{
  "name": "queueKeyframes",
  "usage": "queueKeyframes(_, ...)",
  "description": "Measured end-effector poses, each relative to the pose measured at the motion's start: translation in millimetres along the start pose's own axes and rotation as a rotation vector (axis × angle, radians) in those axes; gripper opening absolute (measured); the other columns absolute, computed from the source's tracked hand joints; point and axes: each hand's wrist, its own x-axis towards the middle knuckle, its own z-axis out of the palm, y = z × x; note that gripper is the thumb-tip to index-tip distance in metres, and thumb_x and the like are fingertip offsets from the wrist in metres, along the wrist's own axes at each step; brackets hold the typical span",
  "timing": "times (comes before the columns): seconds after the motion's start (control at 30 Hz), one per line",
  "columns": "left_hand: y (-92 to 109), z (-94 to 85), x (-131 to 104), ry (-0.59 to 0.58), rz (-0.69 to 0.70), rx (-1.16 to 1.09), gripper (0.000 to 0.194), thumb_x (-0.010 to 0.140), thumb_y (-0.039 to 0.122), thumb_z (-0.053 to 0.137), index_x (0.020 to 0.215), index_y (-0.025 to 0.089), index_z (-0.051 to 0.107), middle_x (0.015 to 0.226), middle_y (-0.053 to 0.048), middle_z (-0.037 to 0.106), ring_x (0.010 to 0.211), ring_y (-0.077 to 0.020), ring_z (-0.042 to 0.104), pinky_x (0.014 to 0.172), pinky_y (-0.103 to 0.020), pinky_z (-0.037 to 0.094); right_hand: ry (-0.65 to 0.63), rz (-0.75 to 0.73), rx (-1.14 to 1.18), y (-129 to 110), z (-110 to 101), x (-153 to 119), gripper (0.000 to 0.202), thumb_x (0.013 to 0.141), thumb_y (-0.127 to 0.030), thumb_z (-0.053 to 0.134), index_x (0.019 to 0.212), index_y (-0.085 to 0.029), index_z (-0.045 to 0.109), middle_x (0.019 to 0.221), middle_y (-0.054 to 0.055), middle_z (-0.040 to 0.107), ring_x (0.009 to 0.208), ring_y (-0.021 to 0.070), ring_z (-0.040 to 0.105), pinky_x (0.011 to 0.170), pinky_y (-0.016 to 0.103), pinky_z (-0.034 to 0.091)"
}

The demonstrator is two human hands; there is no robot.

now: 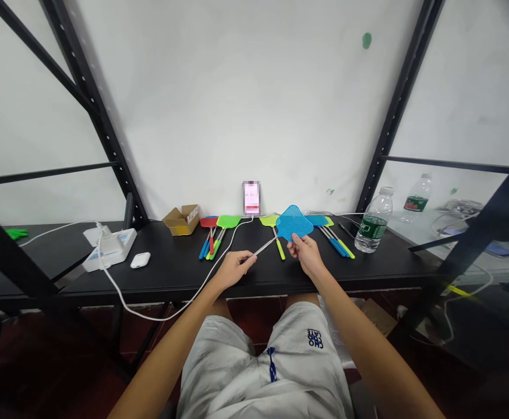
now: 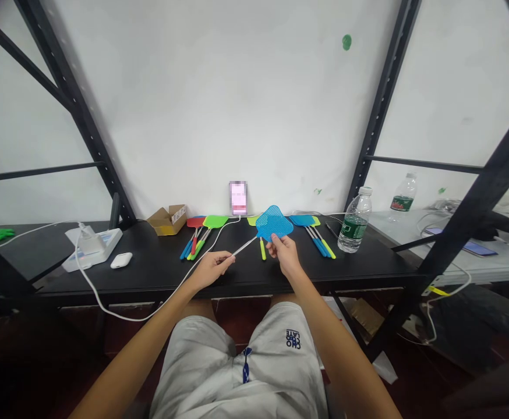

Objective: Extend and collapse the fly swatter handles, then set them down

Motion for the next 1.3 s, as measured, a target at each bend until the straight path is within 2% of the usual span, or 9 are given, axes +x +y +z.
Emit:
queueKeyframes(0.33, 2, -2.8, 1, -0.018, -0.02, -0.051, 0.04, 0.089, 0.048, 0.046, 0.079, 0.014, 0.065, 0.057, 0.003, 0.048, 0.054, -0.0104, 0.042, 0.052, -0.022, 0.03, -0.01, -0.008, -0.03, -1, 3, -1, 0.038, 0.071, -0.051, 0.074, 0.07, -0.018, 0.056, 0.059, 0.0, 0.06, 0.046, 0.0085, 0.045, 0.041, 0.022, 0.029)
queueKeyframes(0.6, 2, -4.6, 1, -0.054, -0.036, -0.139, 0.038, 0.088, 0.048, 0.048, 0.077, 0.014, 0.062, 0.057, 0.004, 0.044, 0.052, -0.0085, 0.037, 0.05, -0.022, 0.027, -0.05, 0.053, 0.018, 0, 1, 0, 0.04, 0.068, -0.052, 0.076, 0.073, -0.019, 0.054, 0.059, -0.002, 0.059, 0.046, 0.0081, 0.045, 0.042, 0.022, 0.029)
queueKeyframes(0.8, -3, -10.7, 1, -0.152, -0.097, -0.262, 0.038, 0.089, 0.05, 0.048, 0.076, 0.014, 0.057, 0.05, 0.007, 0.038, 0.044, -0.0059, 0.031, 0.045, -0.02, 0.024, -0.115, 0.087, 0.052, -3, 0, 1, 0.039, 0.069, -0.051, 0.076, 0.075, -0.019, 0.054, 0.061, -0.002, 0.059, 0.049, 0.0085, 0.047, 0.044, 0.021, 0.031)
queueKeyframes(1.0, -4, -16.0, -1, -0.255, -0.16, -0.386, 0.039, 0.089, 0.052, 0.047, 0.078, 0.015, 0.055, 0.048, 0.007, 0.04, 0.037, -0.0045, 0.03, 0.039, -0.019, 0.018, -0.149, 0.088, 0.052, -3, 2, -1, 0.039, 0.07, -0.051, 0.076, 0.074, -0.019, 0.055, 0.061, -0.002, 0.058, 0.049, 0.0086, 0.047, 0.045, 0.022, 0.031)
queueKeyframes(1.3, 1, -6.7, -1, -0.187, -0.172, -0.324, 0.041, 0.087, 0.054, 0.049, 0.076, 0.015, 0.055, 0.049, 0.008, 0.036, 0.04, -0.0051, 0.028, 0.041, -0.019, 0.02, -0.092, 0.06, -0.012, -1, 0, 1, 0.04, 0.068, -0.052, 0.076, 0.068, -0.019, 0.053, 0.054, -0.002, 0.055, 0.045, 0.0084, 0.045, 0.042, 0.022, 0.031)
